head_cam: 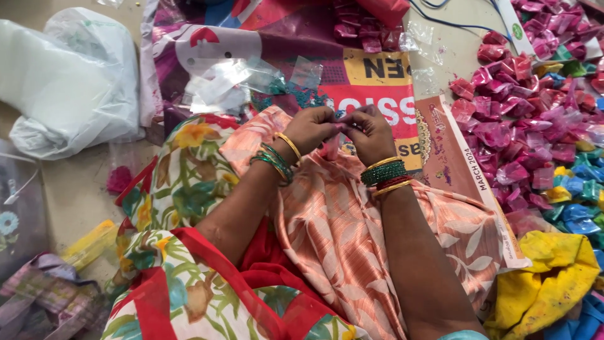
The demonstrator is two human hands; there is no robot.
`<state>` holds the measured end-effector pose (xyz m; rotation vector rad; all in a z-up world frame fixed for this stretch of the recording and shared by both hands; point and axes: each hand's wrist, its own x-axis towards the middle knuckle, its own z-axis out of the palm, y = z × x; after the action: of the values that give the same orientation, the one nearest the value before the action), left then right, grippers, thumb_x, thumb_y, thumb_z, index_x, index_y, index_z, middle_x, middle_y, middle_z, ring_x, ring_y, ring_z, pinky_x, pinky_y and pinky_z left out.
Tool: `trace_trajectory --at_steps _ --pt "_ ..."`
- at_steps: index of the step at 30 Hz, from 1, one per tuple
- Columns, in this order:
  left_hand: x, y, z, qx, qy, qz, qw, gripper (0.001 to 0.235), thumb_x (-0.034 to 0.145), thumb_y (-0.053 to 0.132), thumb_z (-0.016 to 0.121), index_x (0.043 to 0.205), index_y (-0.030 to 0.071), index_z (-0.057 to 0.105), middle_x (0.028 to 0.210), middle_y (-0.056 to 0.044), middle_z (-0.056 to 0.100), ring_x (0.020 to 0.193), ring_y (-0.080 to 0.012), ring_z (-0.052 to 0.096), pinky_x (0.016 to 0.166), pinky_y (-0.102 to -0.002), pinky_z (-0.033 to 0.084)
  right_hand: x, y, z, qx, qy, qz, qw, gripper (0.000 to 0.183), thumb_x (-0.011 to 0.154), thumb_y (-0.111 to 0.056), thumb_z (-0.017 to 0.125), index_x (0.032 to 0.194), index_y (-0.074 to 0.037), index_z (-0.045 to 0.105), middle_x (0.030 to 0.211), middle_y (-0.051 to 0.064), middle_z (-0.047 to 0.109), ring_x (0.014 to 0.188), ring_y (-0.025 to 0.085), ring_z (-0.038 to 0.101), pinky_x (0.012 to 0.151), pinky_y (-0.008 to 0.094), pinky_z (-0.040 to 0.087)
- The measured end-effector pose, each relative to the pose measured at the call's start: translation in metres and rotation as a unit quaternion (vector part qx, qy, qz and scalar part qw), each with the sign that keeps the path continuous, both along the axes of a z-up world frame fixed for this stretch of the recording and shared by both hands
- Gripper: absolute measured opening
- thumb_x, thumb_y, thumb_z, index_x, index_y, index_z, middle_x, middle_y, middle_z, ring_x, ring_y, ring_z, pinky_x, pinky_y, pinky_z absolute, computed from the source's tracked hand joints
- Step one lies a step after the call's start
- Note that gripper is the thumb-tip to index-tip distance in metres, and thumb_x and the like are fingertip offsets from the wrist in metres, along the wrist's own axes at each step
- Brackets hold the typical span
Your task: The person manually packages small pink and blue decorative items into plastic bags.
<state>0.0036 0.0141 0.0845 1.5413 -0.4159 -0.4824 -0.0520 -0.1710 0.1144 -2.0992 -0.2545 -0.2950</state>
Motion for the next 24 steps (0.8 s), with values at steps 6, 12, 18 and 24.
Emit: trace_trajectory --at_steps 6,12,18,24 --pt "0.024 0.012 0.037 0.160 -0.197 -0.044 0.966 0.025 0.088 0.020 0.076 0.086 -0.002 0.064 0.071 -0.009 0.061 0.065 -0.0168 0.054 0.060 -0.032 0.048 0.010 -0.021 0.024 0.023 0.165 0.071 0.983 0.015 0.103 -0.013 0.064 0.095 -0.001 0.068 0.086 0.001 0.061 0.079 0.010 0.055 0.070 0.027 0.047" --pt "0.036 0.012 0.006 -0.104 0.070 -0.103 0.987 0.023 0.086 0.014 0.077 0.105 0.003 0.070 0.093 -0.001 0.075 0.080 -0.0067 0.071 0.070 -0.024 0.060 0.025 -0.021 0.011 0.026 0.156 0.118 0.980 0.017 0.103 -0.016 0.062 0.094 -0.001 0.064 0.086 0.001 0.058 0.079 0.009 0.055 0.071 0.026 0.046" --pt "0.038 0.021 -0.012 -0.036 0.199 -0.094 0.975 0.019 0.086 0.016 0.080 0.100 0.004 0.077 0.080 0.000 0.073 0.065 -0.0056 0.065 0.056 -0.021 0.051 0.026 -0.006 0.011 0.021 0.145 0.085 0.986 0.019 0.104 -0.016 0.063 0.094 -0.001 0.066 0.088 0.003 0.061 0.080 0.010 0.058 0.073 0.027 0.048" --pt "0.040 0.005 -0.031 -0.107 0.231 0.014 0.967 0.019 0.085 0.018 0.086 0.093 0.006 0.074 0.076 0.002 0.070 0.059 -0.0052 0.059 0.051 -0.021 0.044 0.033 0.010 0.014 0.065 0.115 -0.069 0.989 0.024 0.098 -0.012 0.073 0.112 -0.001 0.056 0.096 0.001 0.063 0.078 0.010 0.057 0.069 0.024 0.050"
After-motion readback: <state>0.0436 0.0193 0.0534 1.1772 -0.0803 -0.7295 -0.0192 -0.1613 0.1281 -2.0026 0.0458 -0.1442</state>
